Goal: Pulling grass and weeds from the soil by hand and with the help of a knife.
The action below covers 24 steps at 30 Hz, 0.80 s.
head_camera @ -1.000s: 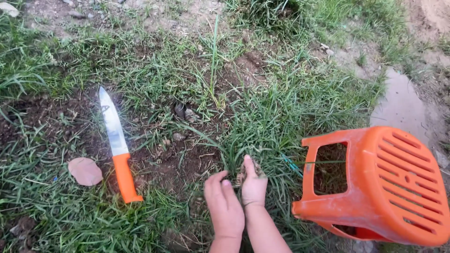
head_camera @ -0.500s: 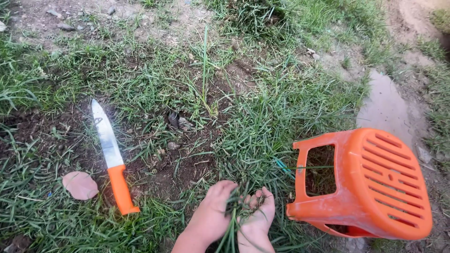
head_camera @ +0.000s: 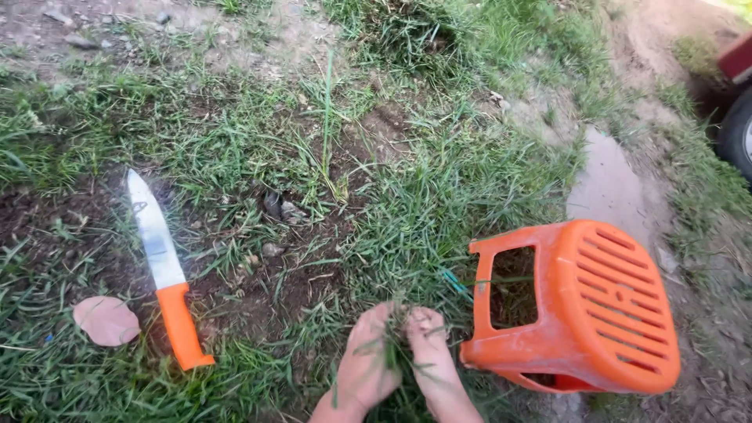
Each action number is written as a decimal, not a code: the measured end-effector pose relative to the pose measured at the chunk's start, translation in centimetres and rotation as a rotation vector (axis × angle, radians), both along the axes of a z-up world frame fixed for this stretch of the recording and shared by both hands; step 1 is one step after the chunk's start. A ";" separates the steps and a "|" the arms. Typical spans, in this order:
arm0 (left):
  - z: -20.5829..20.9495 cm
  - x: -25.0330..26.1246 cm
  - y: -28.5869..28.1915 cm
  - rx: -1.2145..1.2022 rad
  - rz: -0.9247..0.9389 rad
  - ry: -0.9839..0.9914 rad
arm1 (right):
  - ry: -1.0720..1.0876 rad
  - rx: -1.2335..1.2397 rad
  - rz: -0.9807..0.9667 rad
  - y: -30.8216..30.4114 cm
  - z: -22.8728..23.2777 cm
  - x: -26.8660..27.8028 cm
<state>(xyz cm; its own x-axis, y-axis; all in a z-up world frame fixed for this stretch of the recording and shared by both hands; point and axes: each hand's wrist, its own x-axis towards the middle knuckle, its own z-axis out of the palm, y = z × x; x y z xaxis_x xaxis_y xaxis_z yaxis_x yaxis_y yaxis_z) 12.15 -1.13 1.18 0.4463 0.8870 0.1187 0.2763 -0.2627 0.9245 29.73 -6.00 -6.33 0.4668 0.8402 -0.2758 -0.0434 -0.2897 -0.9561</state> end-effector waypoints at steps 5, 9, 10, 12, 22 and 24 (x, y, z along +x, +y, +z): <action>-2.0 1.4 0.3 -0.268 0.139 -0.160 | -0.157 -0.013 0.144 1.8 7.1 -4.3; -4.8 2.1 0.7 -0.792 0.346 -0.261 | -0.470 -0.233 0.461 3.9 13.2 -5.7; -3.8 2.0 0.9 -0.787 0.344 -0.265 | -0.476 -0.229 0.460 4.0 13.8 -5.3; -2.1 1.6 1.0 -1.094 0.619 -0.702 | -0.362 -0.372 0.484 4.0 14.6 -4.6; 0.5 1.0 0.4 -1.171 1.084 -1.318 | -0.814 0.245 0.757 -3.4 5.0 -0.6; 0.7 1.1 0.9 -1.211 1.127 -1.305 | -0.019 -0.101 0.528 -4.2 -8.2 0.4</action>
<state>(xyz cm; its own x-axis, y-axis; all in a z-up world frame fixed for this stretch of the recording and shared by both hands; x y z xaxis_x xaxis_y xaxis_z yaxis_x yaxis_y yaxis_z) 13.26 -0.25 1.83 -0.0546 0.5051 -0.8613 -0.9454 0.2515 0.2074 30.09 -10.20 -14.55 -0.0063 0.9318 -0.3630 0.1500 -0.3580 -0.9216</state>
